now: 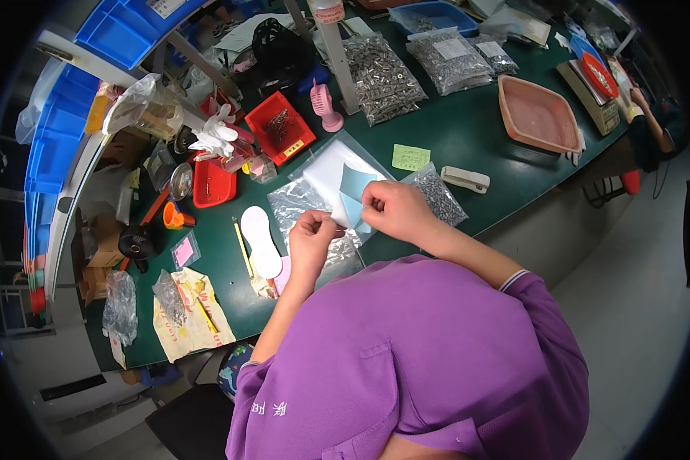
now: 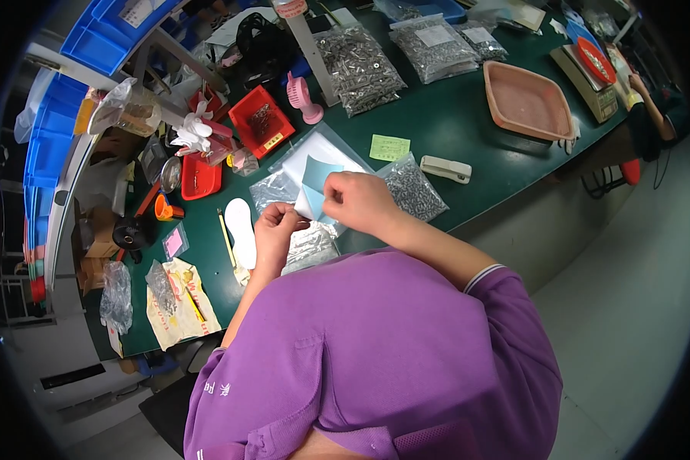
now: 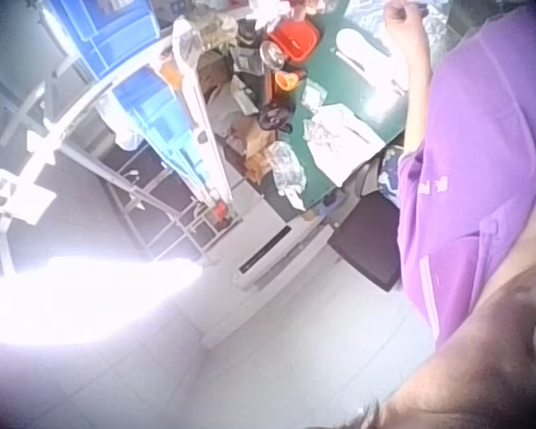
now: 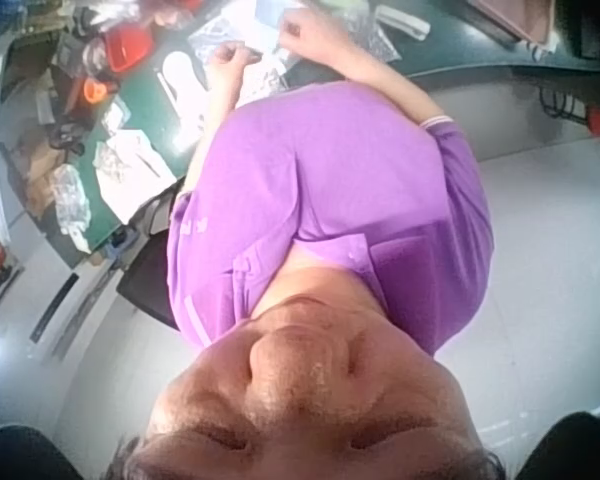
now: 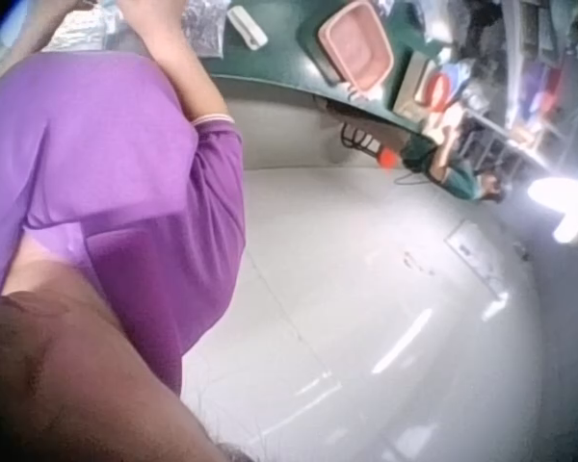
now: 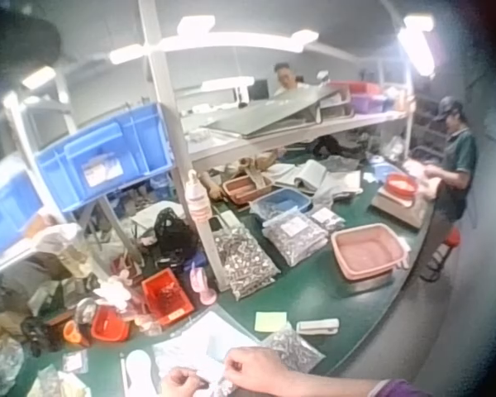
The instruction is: Sorting, bagging, and labeling small metal hardware components at a manufacturing workbench.
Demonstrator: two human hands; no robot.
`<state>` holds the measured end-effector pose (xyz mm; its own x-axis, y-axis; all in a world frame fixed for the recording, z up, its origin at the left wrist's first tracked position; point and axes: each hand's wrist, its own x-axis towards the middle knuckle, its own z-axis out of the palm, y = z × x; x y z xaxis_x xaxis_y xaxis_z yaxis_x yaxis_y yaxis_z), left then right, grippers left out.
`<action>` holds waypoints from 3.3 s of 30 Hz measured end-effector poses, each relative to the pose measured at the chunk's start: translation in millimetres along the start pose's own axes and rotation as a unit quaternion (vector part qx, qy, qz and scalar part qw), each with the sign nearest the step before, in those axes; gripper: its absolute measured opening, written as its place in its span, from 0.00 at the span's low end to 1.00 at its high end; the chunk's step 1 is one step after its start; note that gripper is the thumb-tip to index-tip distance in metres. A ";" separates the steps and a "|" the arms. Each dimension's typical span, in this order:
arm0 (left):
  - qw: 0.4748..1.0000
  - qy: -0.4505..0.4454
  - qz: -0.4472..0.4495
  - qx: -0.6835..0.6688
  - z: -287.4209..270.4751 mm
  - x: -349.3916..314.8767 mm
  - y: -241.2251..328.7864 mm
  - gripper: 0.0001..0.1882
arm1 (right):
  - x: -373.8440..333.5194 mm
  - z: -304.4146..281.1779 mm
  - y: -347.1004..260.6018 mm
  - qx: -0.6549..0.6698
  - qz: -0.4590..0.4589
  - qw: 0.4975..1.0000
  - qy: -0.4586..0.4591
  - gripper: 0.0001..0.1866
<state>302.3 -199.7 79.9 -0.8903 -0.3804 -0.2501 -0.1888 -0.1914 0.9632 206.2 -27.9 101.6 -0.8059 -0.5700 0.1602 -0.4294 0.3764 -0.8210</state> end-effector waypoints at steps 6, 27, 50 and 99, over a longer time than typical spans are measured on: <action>0.985 0.080 -0.144 -0.045 -79.9 3.1 -28.2 0.08 | 45.0 3.5 85.2 -0.155 0.020 0.988 -0.014 0.06; 0.970 -0.068 -0.205 -0.108 34.3 -4.2 -18.1 0.15 | -51.7 -4.3 48.7 -0.052 -0.092 0.993 0.060 0.11; 0.968 -0.086 -0.200 0.122 131.6 85.5 -139.1 0.13 | -67.5 -32.0 187.4 0.022 0.259 0.951 0.167 0.25; 0.959 -0.182 -0.212 0.043 88.7 47.3 -182.1 0.19 | -77.7 -28.6 183.4 -0.184 0.252 0.948 0.069 0.39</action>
<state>257.9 -102.6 -98.6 -0.8089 0.0583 -0.5851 -0.5851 -0.1773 0.7913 178.4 106.3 -45.7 -0.9810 -0.1596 -0.1106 -0.0691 0.8191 -0.5695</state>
